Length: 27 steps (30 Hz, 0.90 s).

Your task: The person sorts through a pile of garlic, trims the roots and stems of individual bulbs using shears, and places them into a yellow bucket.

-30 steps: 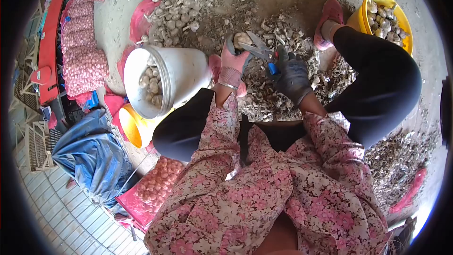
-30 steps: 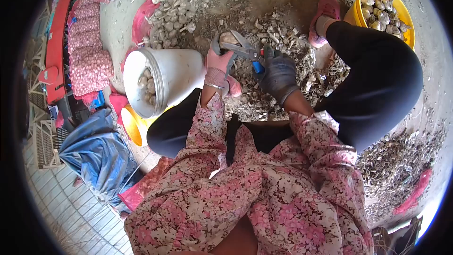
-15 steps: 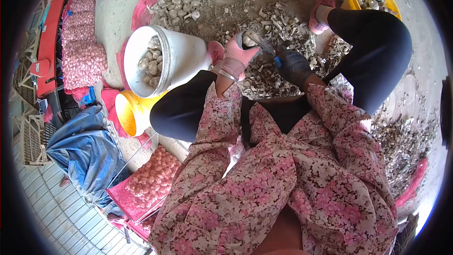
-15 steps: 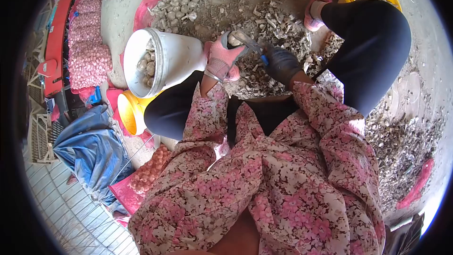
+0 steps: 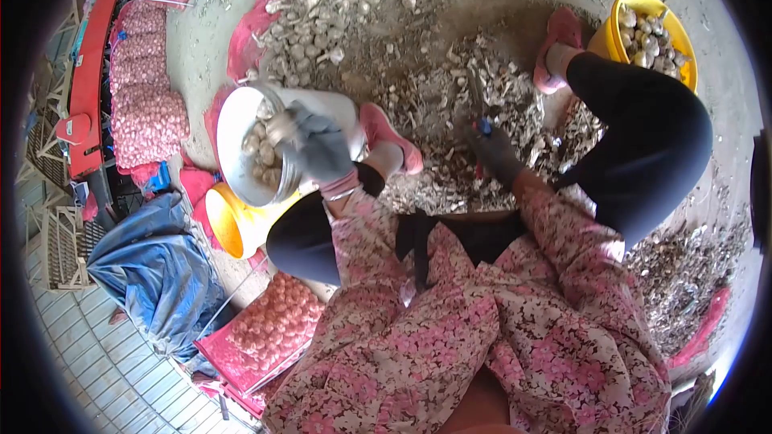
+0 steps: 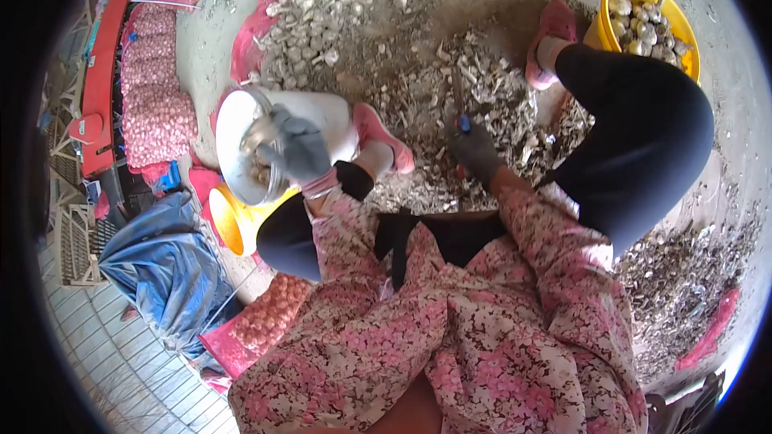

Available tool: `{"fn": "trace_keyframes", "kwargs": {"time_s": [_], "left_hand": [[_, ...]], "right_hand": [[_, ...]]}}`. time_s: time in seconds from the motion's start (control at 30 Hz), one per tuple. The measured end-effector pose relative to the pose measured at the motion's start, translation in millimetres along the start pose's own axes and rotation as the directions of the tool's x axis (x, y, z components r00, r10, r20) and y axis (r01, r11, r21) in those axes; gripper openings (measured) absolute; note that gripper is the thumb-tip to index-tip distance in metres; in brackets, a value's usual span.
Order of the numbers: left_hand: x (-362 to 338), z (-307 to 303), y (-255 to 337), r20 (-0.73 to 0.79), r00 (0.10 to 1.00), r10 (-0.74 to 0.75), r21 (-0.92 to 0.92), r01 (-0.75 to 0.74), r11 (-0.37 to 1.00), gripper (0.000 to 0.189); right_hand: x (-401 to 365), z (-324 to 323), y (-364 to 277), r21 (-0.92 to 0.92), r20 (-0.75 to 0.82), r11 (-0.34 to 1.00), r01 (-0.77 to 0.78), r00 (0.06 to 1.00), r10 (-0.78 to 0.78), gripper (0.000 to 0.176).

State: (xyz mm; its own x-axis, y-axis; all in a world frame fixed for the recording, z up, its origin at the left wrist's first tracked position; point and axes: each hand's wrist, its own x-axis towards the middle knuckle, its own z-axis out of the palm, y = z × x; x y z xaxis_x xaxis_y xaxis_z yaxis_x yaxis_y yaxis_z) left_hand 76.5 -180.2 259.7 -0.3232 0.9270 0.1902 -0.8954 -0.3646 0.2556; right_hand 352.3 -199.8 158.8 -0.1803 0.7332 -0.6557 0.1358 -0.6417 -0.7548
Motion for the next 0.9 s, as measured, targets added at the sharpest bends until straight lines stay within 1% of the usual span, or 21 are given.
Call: {"fn": "trace_keyframes", "kwargs": {"time_s": [0.03, 0.07, 0.1, 0.13, 0.17, 0.2, 0.23, 0.3, 0.37, 0.43, 0.47, 0.5, 0.53, 0.6, 0.63, 0.7, 0.73, 0.77, 0.83, 0.87, 0.9], "left_hand": [[6.7, 15.7, -1.2, -0.057, 0.998, 0.034, 0.066, -0.03, 0.997, 0.053], [15.5, -0.8, -3.4, -0.139, 0.99, 0.012, 0.166, 0.011, 0.986, 0.046], [22.7, -19.8, -5.3, -0.223, 0.975, -0.001, 0.265, 0.062, 0.962, 0.041], [30.7, -24.8, -28.5, -0.257, 0.966, -0.023, 0.377, 0.122, 0.918, 0.033], [40.8, -30.7, -51.8, -0.425, 0.905, 0.029, 0.503, 0.21, 0.838, 0.032], [52.8, -40.9, -75.0, -0.493, 0.869, -0.039, 0.486, 0.313, 0.816, 0.033], [66.7, -46.1, -99.8, -0.498, 0.866, -0.054, 0.482, 0.328, 0.813, 0.033], [97.6, -60.9, -151.2, -0.574, 0.8, -0.176, 0.634, 0.57, 0.523, 0.036], [138.9, -94.3, -204.8, -0.518, 0.822, -0.236, 0.772, 0.568, 0.283, 0.043], [179.2, -114.2, -257.4, -0.415, 0.859, -0.3, 0.907, 0.416, -0.064, 0.051], [201.6, -138.2, -277.3, -0.205, 0.928, -0.312, 0.923, 0.077, -0.377, 0.058], [221.6, -161.5, -295.6, 0.004, 0.919, -0.393, 0.738, -0.268, -0.619, 0.065], [239.2, -174.1, -314.2, -0.004, 0.917, -0.398, 0.744, -0.263, -0.614, 0.065], [263.7, -184.2, -344.9, -0.184, 0.873, -0.452, 0.523, -0.302, -0.797, 0.071], [268.4, -179.8, -352.8, -0.186, 0.87, -0.456, 0.533, -0.3, -0.791, 0.071], [274.6, -181.8, -360.3, -0.456, 0.796, -0.398, 0.338, -0.259, -0.905, 0.069], [277.5, -194.4, -366.7, -0.507, 0.801, -0.319, 0.322, -0.168, -0.932, 0.073], [275.0, -200.1, -363.7, -0.513, 0.797, -0.32, 0.315, -0.173, -0.933, 0.073], [266.5, -231.7, -347.3, -0.404, 0.874, -0.27, 0.582, 0.018, -0.813, 0.076], [254.9, -238.9, -338.3, -0.392, 0.86, -0.327, 0.873, 0.236, -0.427, 0.054], [245.8, -224.1, -326.5, -0.386, 0.863, -0.327, 0.873, 0.227, -0.432, 0.054]], "right_hand": [[-1.3, 6.1, 3.1, 0.127, -0.079, 0.987, 0.094, 0.993, -0.084, 0.034], [3.3, 11.8, 1.9, 0.365, -0.042, 0.931, -0.022, 0.998, 0.04, 0.029], [7.0, 16.9, -1.3, 0.578, 0.029, 0.804, -0.142, 0.988, 0.154, 0.024], [8.5, 19.5, -5.2, 0.586, 0.027, 0.798, -0.139, 0.988, 0.152, 0.024], [8.7, 21.0, -8.4, 0.654, 0.038, 0.74, -0.156, 0.984, 0.175, 0.023], [7.7, 22.3, -10.7, 0.716, 0.049, 0.675, -0.175, 0.978, 0.201, 0.023], [6.4, 23.1, -13.9, 0.724, 0.04, 0.668, -0.173, 0.977, 0.209, 0.023], [5.5, 23.5, -19.5, 0.707, 0.03, 0.678, -0.201, 0.967, 0.255, 0.024], [5.5, 26.7, -18.2, 0.725, 0.048, 0.657, -0.205, 0.967, 0.249, 0.024], [7.4, 30.2, -15.2, 0.74, 0.067, 0.639, -0.21, 0.968, 0.241, 0.024], [9.3, 32.6, -12.0, 0.722, 0.052, 0.658, -0.212, 0.966, 0.254, 0.025], [11.7, 33.4, -9.5, 0.704, 0.038, 0.677, -0.215, 0.963, 0.266, 0.027], [11.3, 29.2, -15.1, 0.705, 0.068, 0.664, -0.25, 0.955, 0.288, 0.027], [11.0, 27.4, -8.2, 0.721, 0.064, 0.642, -0.259, 0.948, 0.311, 0.026], [13.7, 23.9, -12.4, 0.737, 0.065, 0.623, -0.26, 0.946, 0.318, 0.025], [18.0, 17.6, -19.1, 0.756, 0.048, 0.596, -0.272, 0.93, 0.364, 0.025], [19.0, 15.0, -17.6, 0.763, 0.04, 0.595, -0.254, 0.937, 0.348, 0.024], [18.7, 15.8, -19.2, 0.774, 0.034, 0.59, -0.23, 0.946, 0.324, 0.023], [19.6, 11.7, -16.7, 0.743, 0.088, 0.611, -0.273, 0.945, 0.316, 0.019], [21.9, 17.1, -9.4, 0.709, 0.023, 0.674, -0.209, 0.961, 0.274, 0.019], [23.4, 19.5, -3.9, 0.668, -0.04, 0.73, -0.145, 0.973, 0.229, 0.019]]}}
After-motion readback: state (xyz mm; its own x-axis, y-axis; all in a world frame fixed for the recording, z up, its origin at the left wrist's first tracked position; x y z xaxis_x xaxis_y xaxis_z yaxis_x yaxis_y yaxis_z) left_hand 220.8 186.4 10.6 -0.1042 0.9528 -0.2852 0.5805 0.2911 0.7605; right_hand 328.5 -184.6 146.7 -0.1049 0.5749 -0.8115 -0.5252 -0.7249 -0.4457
